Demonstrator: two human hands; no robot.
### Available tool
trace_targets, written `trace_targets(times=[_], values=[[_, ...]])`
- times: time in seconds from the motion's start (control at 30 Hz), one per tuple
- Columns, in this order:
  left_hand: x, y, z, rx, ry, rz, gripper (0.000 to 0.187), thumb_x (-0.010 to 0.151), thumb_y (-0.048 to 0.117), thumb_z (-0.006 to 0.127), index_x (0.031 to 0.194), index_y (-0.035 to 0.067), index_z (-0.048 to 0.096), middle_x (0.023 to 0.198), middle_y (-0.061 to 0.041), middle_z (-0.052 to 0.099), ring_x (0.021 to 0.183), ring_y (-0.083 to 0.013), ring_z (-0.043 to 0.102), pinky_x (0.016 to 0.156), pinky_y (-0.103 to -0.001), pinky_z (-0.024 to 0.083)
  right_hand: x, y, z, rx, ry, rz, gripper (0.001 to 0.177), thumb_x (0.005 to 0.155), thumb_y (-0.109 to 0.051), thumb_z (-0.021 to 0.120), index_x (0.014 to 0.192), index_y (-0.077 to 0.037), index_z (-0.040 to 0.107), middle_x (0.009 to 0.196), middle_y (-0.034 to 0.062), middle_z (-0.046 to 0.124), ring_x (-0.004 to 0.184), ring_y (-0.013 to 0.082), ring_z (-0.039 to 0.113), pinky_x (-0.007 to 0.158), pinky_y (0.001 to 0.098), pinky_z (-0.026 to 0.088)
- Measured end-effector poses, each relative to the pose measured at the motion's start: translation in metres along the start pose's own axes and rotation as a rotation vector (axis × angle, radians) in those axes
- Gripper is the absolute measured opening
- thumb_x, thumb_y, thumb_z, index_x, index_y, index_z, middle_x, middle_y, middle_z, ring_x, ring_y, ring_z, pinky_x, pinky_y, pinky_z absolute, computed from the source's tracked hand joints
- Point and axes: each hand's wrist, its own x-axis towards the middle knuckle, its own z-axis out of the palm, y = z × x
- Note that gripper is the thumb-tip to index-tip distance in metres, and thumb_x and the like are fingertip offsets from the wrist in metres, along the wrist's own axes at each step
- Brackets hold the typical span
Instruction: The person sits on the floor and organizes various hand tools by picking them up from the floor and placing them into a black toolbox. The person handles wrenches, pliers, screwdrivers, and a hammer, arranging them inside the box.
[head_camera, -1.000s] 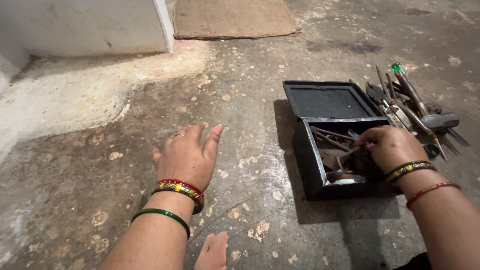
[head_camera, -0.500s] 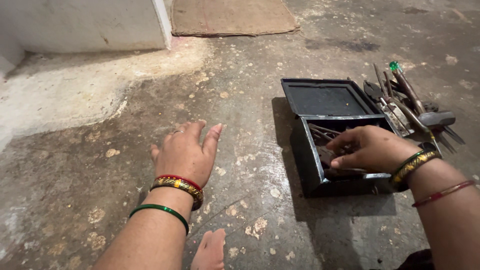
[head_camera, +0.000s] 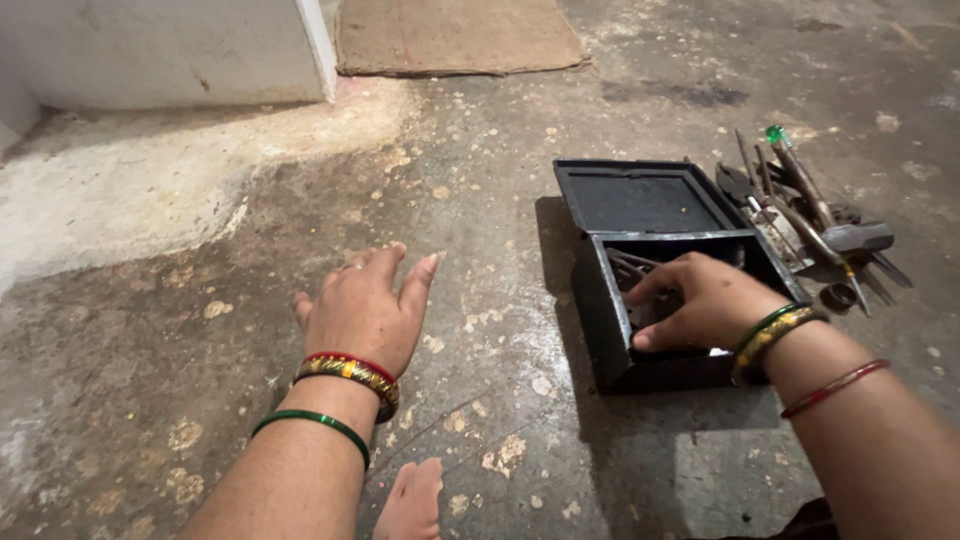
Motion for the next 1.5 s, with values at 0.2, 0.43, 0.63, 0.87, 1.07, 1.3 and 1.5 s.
trace_targets(times=[0.2, 0.43, 0.63, 0.87, 1.07, 1.3, 1.5], values=[[-0.006, 0.0, 0.003, 0.028, 0.019, 0.011, 0.057, 0.095, 0.062, 0.045, 0.133, 0.024, 0.063, 0.14, -0.007, 0.061, 0.129, -0.0329, 0.055, 0.11, -0.07, 0.029, -0.007, 0.004, 0.011, -0.075, -0.015, 0.014, 0.055, 0.063, -0.035, 0.097, 0.113, -0.021, 0.078, 0.111, 0.0072, 0.081, 0.108, 0.0232, 0.075, 0.097, 0.0367, 0.057], [-0.005, 0.001, -0.001, -0.005, 0.026, 0.012, 0.057, 0.094, 0.062, 0.046, 0.131, 0.023, 0.064, 0.14, -0.006, 0.059, 0.129, -0.0324, 0.054, 0.109, -0.071, 0.027, -0.005, 0.027, 0.002, 0.229, 0.029, 0.013, 0.064, 0.067, -0.033, 0.095, 0.126, -0.023, 0.072, 0.122, 0.0038, 0.076, 0.114, 0.0215, 0.072, 0.101, 0.0368, 0.054], [-0.005, -0.001, -0.001, -0.007, 0.015, 0.017, 0.056, 0.094, 0.061, 0.047, 0.132, 0.023, 0.063, 0.141, -0.005, 0.059, 0.13, -0.0323, 0.053, 0.11, -0.07, 0.027, 0.029, 0.116, -0.014, -0.004, 0.521, 0.27, 0.072, 0.083, -0.044, 0.081, 0.148, -0.019, 0.064, 0.135, 0.0211, 0.07, 0.123, 0.0372, 0.067, 0.105, 0.0471, 0.051], [-0.005, 0.002, 0.001, -0.004, -0.017, 0.02, 0.052, 0.091, 0.055, 0.057, 0.133, 0.024, 0.062, 0.138, -0.006, 0.061, 0.129, -0.0311, 0.054, 0.112, -0.066, 0.028, 0.082, 0.212, 0.023, 0.073, 0.411, 0.428, 0.071, 0.081, -0.05, 0.081, 0.138, -0.01, 0.067, 0.127, 0.0203, 0.071, 0.117, 0.0383, 0.067, 0.099, 0.0485, 0.051], [-0.005, 0.004, 0.005, 0.012, -0.003, 0.063, 0.053, 0.083, 0.044, 0.072, 0.131, 0.025, 0.062, 0.133, -0.004, 0.065, 0.125, -0.0308, 0.058, 0.111, -0.06, 0.035, 0.104, 0.231, 0.031, 0.189, 0.243, 0.483, 0.069, 0.085, -0.054, 0.077, 0.125, 0.002, 0.074, 0.116, 0.0238, 0.076, 0.103, 0.0418, 0.076, 0.088, 0.0523, 0.059], [0.001, 0.016, 0.019, 0.034, -0.043, 0.089, 0.054, 0.082, 0.044, 0.073, 0.131, 0.025, 0.061, 0.133, -0.005, 0.064, 0.122, -0.0316, 0.058, 0.107, -0.062, 0.033, 0.102, 0.232, 0.031, 0.011, 0.336, 0.364, 0.069, 0.09, -0.061, 0.069, 0.118, 0.002, 0.073, 0.115, 0.0282, 0.074, 0.105, 0.043, 0.07, 0.092, 0.0503, 0.054], [0.009, 0.02, 0.027, 0.192, -0.125, 0.045, 0.065, 0.085, 0.058, 0.066, 0.144, 0.032, 0.057, 0.122, -0.009, 0.074, 0.116, -0.0338, 0.067, 0.104, -0.058, 0.047, 0.087, 0.22, 0.03, 0.024, 0.386, 0.373, 0.053, 0.093, -0.051, 0.066, 0.114, -0.004, 0.073, 0.116, 0.0265, 0.07, 0.109, 0.0442, 0.066, 0.094, 0.0512, 0.051]])
